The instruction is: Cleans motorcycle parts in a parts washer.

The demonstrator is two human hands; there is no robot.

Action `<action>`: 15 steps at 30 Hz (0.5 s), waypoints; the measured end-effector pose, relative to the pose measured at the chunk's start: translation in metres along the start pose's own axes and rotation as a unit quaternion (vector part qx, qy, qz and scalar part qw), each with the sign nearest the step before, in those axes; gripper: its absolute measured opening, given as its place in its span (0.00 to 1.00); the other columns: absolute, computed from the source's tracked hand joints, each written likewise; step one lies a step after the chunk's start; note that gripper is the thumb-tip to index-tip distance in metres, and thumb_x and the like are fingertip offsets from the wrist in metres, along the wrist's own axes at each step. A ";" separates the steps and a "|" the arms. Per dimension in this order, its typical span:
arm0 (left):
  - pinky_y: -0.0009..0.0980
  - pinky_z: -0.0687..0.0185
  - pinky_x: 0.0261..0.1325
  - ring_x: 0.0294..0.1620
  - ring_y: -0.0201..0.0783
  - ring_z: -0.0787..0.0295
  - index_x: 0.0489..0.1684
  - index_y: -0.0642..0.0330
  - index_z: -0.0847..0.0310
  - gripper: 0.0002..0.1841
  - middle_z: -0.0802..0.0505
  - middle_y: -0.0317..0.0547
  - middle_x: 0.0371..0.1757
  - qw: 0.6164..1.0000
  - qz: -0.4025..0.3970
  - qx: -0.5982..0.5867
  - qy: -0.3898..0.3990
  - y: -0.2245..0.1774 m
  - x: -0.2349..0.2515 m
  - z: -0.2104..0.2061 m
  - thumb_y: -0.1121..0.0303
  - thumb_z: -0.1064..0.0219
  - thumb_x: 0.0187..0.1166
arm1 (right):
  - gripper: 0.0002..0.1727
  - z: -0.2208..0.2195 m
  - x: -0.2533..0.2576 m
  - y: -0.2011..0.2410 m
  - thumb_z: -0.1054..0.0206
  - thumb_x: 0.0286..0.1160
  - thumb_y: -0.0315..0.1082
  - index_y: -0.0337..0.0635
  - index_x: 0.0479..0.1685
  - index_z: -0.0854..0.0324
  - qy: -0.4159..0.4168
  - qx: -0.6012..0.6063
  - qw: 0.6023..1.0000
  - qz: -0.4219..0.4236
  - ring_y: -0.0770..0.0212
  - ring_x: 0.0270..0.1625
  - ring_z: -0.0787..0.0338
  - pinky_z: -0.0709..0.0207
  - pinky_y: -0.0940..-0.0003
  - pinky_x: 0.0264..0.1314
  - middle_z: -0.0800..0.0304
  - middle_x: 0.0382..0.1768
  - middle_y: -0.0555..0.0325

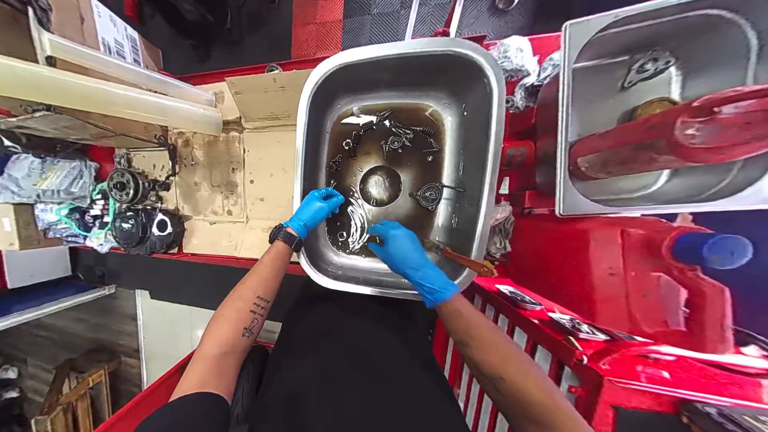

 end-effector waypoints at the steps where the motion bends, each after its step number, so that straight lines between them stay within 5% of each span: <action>1: 0.27 0.21 0.40 0.30 0.29 0.20 0.52 0.65 0.13 0.14 0.11 0.41 0.34 1.000 -0.008 -0.025 -0.009 -0.007 -0.003 0.005 0.63 0.39 0.89 | 0.17 -0.024 0.028 0.006 0.32 0.74 0.32 0.42 0.60 0.11 0.017 -0.012 1.000 0.016 0.41 0.67 0.13 0.22 0.40 0.71 0.09 0.60 0.42; 7: 0.26 0.20 0.40 0.30 0.28 0.19 0.52 0.64 0.13 0.14 0.11 0.39 0.33 0.992 -0.030 -0.111 -0.045 -0.019 -0.019 0.031 0.63 0.40 0.90 | 0.14 -0.101 0.105 0.026 0.43 0.78 0.22 0.28 0.52 0.14 0.023 -0.164 0.983 0.081 0.32 0.63 0.13 0.23 0.37 0.67 0.12 0.56 0.31; 15: 0.31 0.14 0.52 0.40 0.32 0.11 0.62 0.69 0.17 0.17 0.08 0.44 0.43 0.957 -0.030 -0.285 -0.039 -0.001 -0.036 0.046 0.64 0.44 0.91 | 0.13 -0.098 0.112 0.031 0.45 0.79 0.22 0.27 0.49 0.14 0.023 -0.225 0.973 0.044 0.34 0.58 0.10 0.19 0.38 0.62 0.10 0.52 0.32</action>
Point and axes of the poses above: each hand's wrist, its own x-axis towards the middle knuckle, its own z-axis out of the back of the hand, y = z × x, the point moved 9 cm from there along x, towards the middle knuckle
